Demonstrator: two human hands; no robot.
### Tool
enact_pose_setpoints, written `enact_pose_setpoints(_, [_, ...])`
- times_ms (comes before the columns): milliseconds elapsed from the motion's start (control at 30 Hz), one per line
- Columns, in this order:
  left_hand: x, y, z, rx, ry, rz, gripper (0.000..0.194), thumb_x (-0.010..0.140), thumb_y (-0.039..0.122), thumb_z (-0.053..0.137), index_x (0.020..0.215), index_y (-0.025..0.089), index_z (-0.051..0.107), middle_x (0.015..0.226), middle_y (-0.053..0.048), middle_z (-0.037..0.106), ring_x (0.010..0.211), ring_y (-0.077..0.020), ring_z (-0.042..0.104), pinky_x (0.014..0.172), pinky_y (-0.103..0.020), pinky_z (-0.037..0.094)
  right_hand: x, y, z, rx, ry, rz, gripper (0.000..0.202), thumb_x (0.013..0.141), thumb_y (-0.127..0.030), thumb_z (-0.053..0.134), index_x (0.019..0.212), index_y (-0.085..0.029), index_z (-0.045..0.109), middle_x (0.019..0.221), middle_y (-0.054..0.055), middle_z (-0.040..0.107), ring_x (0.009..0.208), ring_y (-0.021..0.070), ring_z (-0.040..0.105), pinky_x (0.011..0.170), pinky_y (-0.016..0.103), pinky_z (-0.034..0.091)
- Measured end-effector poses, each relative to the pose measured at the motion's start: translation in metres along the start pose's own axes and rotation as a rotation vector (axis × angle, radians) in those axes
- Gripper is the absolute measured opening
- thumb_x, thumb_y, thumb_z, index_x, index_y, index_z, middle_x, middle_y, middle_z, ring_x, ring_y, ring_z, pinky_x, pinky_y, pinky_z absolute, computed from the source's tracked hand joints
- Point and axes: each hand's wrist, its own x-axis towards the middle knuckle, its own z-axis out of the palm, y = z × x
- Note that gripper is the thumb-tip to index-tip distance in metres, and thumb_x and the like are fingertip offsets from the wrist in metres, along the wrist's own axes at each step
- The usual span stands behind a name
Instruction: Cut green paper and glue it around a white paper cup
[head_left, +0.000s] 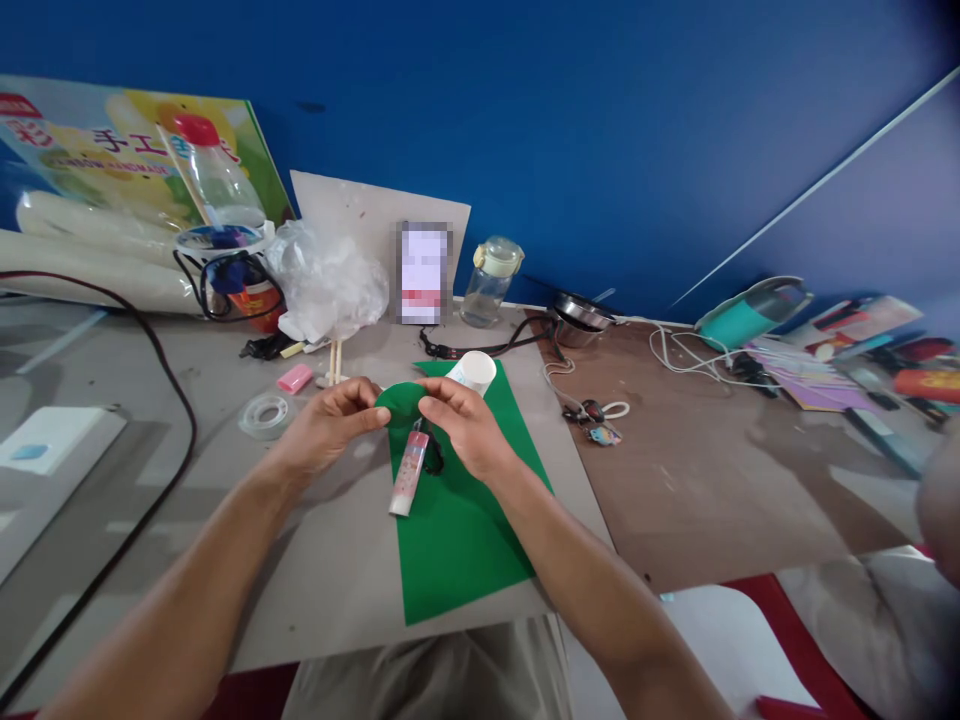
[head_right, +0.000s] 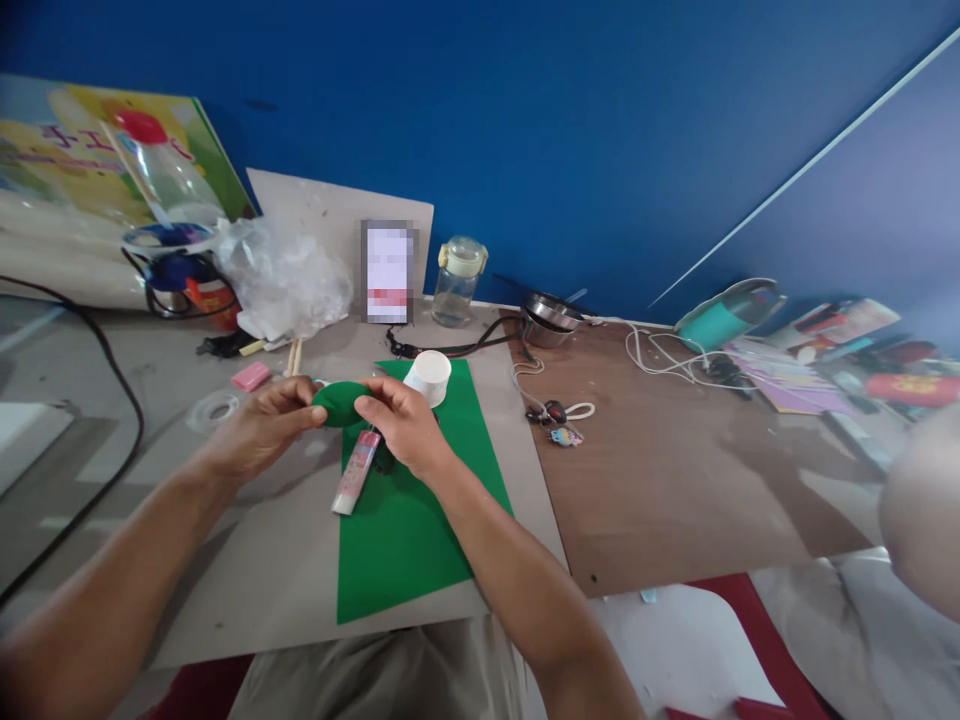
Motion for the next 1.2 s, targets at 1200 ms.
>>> enact_pose_setpoints(1200, [-0.006, -0.001, 0.014, 0.13, -0.061, -0.062, 0.032, 0.072, 0.04, 0.07, 0.057, 0.019, 0.052, 0.058, 0.003, 0.043, 0.056, -0.0118, 0.037, 0.052, -0.026, 0.03, -0.005, 0.0, 0.008, -0.281, 0.108, -0.036, 0.021, 0.064, -0.027, 0.067, 0.079, -0.02, 0.053, 0.068, -0.004, 0.051, 0.065, 0.0122, 0.048, 0.059, 0.025, 0.041])
